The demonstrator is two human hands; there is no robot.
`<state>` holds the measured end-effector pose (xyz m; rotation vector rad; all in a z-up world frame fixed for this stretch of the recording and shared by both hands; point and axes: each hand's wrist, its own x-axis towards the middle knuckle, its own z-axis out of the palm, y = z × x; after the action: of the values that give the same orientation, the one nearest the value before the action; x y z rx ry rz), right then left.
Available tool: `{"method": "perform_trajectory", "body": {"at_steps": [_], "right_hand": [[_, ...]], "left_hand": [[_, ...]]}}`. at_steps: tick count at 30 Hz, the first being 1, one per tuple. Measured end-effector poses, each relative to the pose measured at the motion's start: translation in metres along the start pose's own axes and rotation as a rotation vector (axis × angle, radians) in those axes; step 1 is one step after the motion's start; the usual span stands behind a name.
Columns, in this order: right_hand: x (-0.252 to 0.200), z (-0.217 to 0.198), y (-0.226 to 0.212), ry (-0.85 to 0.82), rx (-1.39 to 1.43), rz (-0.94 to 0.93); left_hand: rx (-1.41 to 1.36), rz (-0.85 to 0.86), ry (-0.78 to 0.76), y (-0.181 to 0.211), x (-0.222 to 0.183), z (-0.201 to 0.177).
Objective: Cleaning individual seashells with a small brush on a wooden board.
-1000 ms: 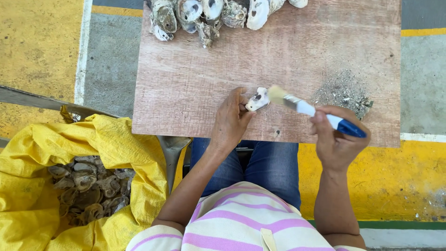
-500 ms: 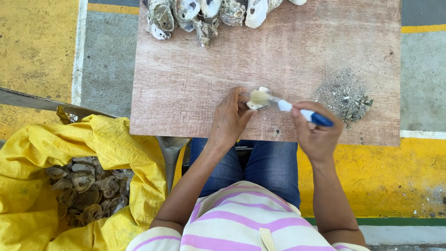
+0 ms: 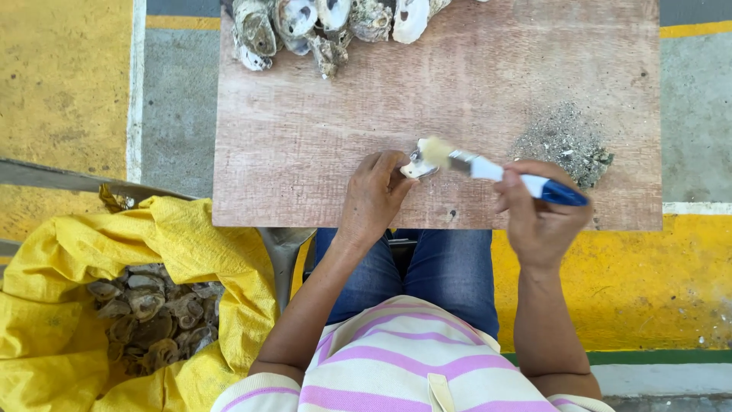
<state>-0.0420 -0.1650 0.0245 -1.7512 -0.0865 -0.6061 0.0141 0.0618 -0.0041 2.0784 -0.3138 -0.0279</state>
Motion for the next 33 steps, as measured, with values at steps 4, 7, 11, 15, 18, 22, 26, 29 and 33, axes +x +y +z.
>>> {"method": "perform_trajectory", "body": {"at_steps": [4,7,11,15,18,22,26,29,33], "right_hand": [[-0.001,-0.002,0.011,-0.131,-0.263,0.029],[0.002,-0.024,0.015,0.062,-0.356,-0.083],[0.001,-0.035,-0.014,0.168,-0.079,0.0],[-0.002,-0.025,-0.007,0.093,0.15,-0.007],[0.001,-0.001,0.014,-0.066,0.167,0.0],[0.014,-0.002,0.021,-0.025,-0.08,-0.033],[0.015,-0.005,0.014,0.06,0.174,-0.035],[0.008,0.001,0.034,0.015,0.195,0.025],[0.01,-0.015,0.036,0.058,-0.088,0.058]], "left_hand": [[0.038,0.067,-0.004,0.001,0.002,0.003],[0.1,0.193,0.078,0.005,0.002,0.002],[-0.087,0.057,0.029,0.013,0.011,0.002],[-0.319,-0.126,-0.024,-0.006,0.016,0.015],[-0.427,-0.204,-0.017,-0.019,0.015,0.012],[-0.479,-0.27,-0.026,-0.011,0.017,0.003],[-0.505,-0.304,-0.06,-0.013,0.022,0.003],[-0.525,-0.303,-0.072,-0.015,0.022,0.007],[-0.544,-0.307,-0.041,-0.021,0.02,0.009]]}}
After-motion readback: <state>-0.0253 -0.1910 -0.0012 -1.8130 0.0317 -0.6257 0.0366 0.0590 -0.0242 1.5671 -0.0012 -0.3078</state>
